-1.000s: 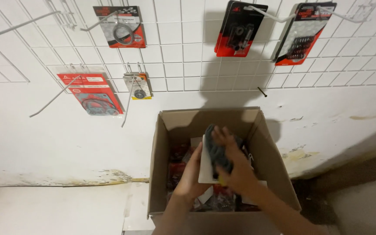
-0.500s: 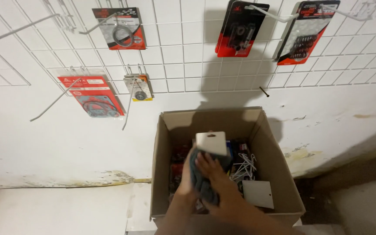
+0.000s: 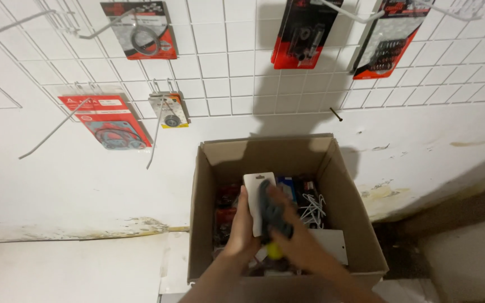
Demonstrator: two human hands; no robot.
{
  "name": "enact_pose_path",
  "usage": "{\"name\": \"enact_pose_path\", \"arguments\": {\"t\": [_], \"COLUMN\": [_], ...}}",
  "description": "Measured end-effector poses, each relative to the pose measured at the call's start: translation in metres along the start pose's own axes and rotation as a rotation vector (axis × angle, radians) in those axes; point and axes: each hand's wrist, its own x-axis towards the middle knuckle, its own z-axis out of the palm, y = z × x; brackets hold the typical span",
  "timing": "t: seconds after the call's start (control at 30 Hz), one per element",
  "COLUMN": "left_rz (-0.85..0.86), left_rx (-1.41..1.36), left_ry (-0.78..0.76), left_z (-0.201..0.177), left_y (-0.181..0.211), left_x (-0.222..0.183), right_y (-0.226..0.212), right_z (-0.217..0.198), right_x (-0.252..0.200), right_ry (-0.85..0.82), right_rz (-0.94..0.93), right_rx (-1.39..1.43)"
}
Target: Wipe auto parts with a cloth and hang them on a wire grid rack.
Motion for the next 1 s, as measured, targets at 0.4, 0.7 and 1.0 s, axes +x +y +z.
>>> {"name": "enact_pose_path", "arguments": {"t": [0.4,0.7,1.0], "left_rz": [0.029,-0.009,0.071], "left_rx": [-0.120,-0.041,0.015], "left_ry": [0.038,0.113,0.047], "left_z": [0.053,0.066,0.044], "left_y": [0.024,0.037,0.019], "left_x": [0.029,0.015,0.042], "right_y": [0.064,0.048,0.009], "right_z": [-0.033,0.001,0.016], "right_x": [0.055,0.037,0.015], "right_ry": [0.417,0.308,0.336], "right_rz": [0.339,-0.060,-0.135], "right_rx": [0.124,0.210,0.473]}}
